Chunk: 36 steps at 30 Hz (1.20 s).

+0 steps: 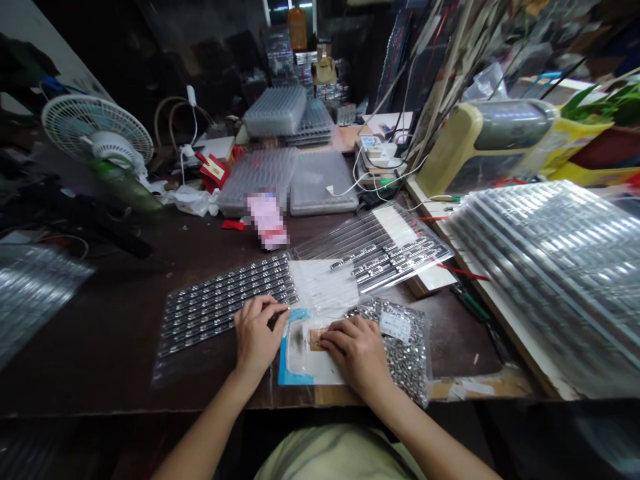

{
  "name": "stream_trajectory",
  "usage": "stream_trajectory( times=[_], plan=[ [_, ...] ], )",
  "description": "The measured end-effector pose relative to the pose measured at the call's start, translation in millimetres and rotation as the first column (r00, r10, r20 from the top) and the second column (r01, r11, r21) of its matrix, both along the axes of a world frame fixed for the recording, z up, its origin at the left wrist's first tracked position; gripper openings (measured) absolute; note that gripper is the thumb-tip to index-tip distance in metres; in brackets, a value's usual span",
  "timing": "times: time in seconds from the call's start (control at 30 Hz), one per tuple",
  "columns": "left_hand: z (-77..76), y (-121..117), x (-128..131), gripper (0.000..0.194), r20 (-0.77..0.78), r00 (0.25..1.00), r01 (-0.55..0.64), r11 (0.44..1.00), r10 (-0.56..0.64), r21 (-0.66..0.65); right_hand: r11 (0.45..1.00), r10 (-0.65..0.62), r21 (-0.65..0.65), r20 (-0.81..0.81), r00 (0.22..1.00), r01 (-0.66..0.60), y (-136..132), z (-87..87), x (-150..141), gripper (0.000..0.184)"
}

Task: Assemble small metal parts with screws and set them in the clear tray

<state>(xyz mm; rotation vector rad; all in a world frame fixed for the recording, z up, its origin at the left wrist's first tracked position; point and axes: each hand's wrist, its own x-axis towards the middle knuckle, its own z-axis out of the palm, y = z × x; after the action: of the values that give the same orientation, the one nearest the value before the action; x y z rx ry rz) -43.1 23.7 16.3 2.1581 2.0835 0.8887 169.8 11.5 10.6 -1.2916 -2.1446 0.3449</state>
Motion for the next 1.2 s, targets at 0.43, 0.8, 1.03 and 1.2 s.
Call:
stream_trajectory(
  times=[0.43, 0.8, 1.03, 1.2],
  plan=[
    [16.8, 13.5, 1.1, 0.014, -0.052, 0.995, 0.082, 0.996, -0.08, 0.037, 0.986, -0.143, 0.105, 0.114, 0.983, 0.131, 6.1, 10.5, 20.6, 0.016],
    [20.3, 112.3, 78.4, 0.006, 0.137, 0.964, 0.248, 0.959, -0.229, -0.136, 0.991, -0.059, 0.129, 0.287, 0.956, 0.023, 6.2, 1.3, 23.8, 0.009],
    [28.0, 51.3, 38.2, 0.035, 0.839, 0.543, 0.474, 0.837, -0.034, -0.273, 0.989, -0.057, 0.15, 0.357, 0.932, 0.003, 5.8, 2.2, 24.9, 0.007],
    [21.6, -1.7, 30.1, 0.04, 0.916, 0.3, 0.598, 0.695, 0.268, -0.399, 0.986, -0.048, 0.168, 0.388, 0.92, -0.019, 6.8, 4.4, 24.2, 0.005]
  ],
)
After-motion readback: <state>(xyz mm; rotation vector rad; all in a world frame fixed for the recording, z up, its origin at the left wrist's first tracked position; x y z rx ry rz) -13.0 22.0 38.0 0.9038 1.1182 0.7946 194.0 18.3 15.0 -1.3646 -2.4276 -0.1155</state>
